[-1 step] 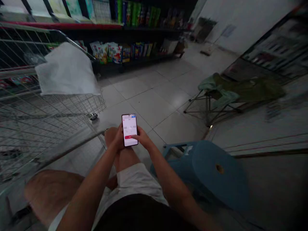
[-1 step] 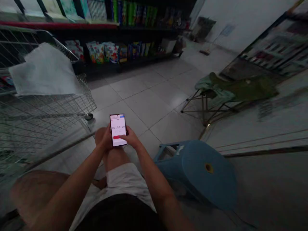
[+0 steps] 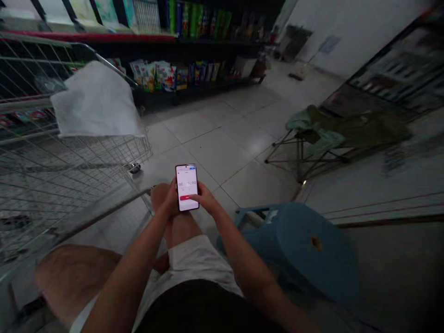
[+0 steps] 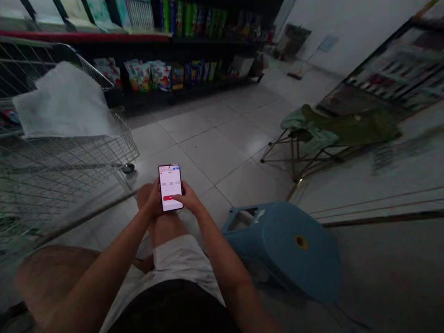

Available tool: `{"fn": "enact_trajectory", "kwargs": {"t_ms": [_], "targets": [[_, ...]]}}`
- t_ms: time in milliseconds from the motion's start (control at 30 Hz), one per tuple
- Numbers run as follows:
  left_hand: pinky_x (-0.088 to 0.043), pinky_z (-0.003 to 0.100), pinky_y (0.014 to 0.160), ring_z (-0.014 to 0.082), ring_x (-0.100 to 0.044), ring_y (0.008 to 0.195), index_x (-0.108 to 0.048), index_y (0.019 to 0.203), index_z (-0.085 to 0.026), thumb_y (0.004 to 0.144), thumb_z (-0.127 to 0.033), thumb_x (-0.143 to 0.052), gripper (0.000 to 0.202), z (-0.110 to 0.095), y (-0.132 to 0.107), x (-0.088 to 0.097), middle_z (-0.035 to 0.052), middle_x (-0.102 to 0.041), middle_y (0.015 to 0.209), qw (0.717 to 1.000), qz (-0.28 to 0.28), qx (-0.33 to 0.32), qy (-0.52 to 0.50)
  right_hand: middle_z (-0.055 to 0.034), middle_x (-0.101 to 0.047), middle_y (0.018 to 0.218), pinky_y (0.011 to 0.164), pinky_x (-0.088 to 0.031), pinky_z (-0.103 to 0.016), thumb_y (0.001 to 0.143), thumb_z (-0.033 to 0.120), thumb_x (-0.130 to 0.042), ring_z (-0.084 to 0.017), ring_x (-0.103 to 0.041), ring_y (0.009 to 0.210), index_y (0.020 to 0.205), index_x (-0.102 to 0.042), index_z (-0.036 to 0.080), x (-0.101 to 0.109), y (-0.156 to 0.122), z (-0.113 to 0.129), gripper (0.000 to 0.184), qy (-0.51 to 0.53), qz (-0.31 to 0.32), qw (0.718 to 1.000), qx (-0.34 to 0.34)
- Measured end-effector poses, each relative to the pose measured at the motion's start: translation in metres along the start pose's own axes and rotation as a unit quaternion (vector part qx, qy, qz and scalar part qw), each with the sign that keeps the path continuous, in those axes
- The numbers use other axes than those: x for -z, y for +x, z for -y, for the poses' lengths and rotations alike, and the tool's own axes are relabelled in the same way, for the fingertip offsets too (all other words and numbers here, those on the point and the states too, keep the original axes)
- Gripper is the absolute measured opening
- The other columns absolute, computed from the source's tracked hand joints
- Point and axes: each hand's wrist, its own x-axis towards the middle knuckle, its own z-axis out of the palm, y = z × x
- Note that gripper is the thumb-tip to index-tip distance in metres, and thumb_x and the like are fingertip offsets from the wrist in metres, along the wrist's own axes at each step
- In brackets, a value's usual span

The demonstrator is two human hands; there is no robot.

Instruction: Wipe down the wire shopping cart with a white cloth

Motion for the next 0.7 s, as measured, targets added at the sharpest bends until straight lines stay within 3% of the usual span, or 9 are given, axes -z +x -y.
{"fn": "enact_trajectory", "kwargs": {"t_ms": [167,267,400,567,700], "targets": [[-0.055,0.043,0.09,0.0232,-0.062,0.107,-0.062,0.12,-0.018,0.093,-0.043,-0.057,0.037,0.0032,0.0027,0.0027,0.0101,-0.063,0.123,1.0,0.018,-0.001,-0.004,-0.0071,-0.068,0.118,0.097,-0.051,-0.039,0.059,0.026,-0.074,-0.021,-0.065,0.104,0.117,-0.054,0.02,-0.0008,-0.0005,0.0017,0.061,0.024,-0.014,1.0,-0.003],[-0.054,0.038,0.088,0.0271,-0.066,0.106,-0.07,0.11,-0.017,0.092,-0.054,-0.05,0.046,0.0041,0.0034,0.0073,0.0121,-0.073,0.109,0.999,0.031,0.0,-0.009,-0.0043,-0.071,0.109,0.079,-0.055,-0.03,0.068,0.034,-0.067,-0.017,-0.067,0.088,0.114,-0.057,0.02,-0.0035,0.0004,0.0028,0.048,0.065,-0.02,0.997,-0.026],[-0.055,0.038,0.085,0.0303,-0.071,0.1,-0.074,0.108,-0.017,0.089,-0.066,-0.043,0.061,0.0072,0.0066,0.0061,0.0116,-0.078,0.096,0.998,0.051,0.004,-0.022,-0.0022,-0.072,0.093,0.056,-0.046,-0.022,0.077,0.042,-0.057,-0.012,-0.062,0.066,0.109,-0.059,0.02,-0.0054,-0.0002,0.0049,0.039,0.096,-0.022,0.994,-0.044],[-0.055,0.042,0.086,0.0314,-0.071,0.099,-0.071,0.116,-0.016,0.086,-0.069,-0.043,0.067,0.0101,0.0084,0.0041,0.0127,-0.077,0.102,0.996,0.081,0.015,-0.039,-0.001,-0.071,0.087,0.057,-0.047,-0.022,0.078,0.044,-0.057,-0.01,-0.059,0.06,0.109,-0.059,0.02,-0.0044,-0.0018,0.0054,0.039,0.103,-0.016,0.994,-0.028],[-0.054,0.042,0.088,0.0328,-0.07,0.102,-0.074,0.113,-0.018,0.087,-0.069,-0.042,0.066,0.0097,0.0078,0.0057,0.0148,-0.077,0.102,0.993,0.1,0.026,-0.051,-0.0051,-0.071,0.107,0.074,-0.055,-0.03,0.073,0.039,-0.065,-0.016,-0.067,0.083,0.115,-0.057,0.02,-0.0033,-0.0017,0.0039,0.047,0.079,-0.013,0.996,-0.025]]}}
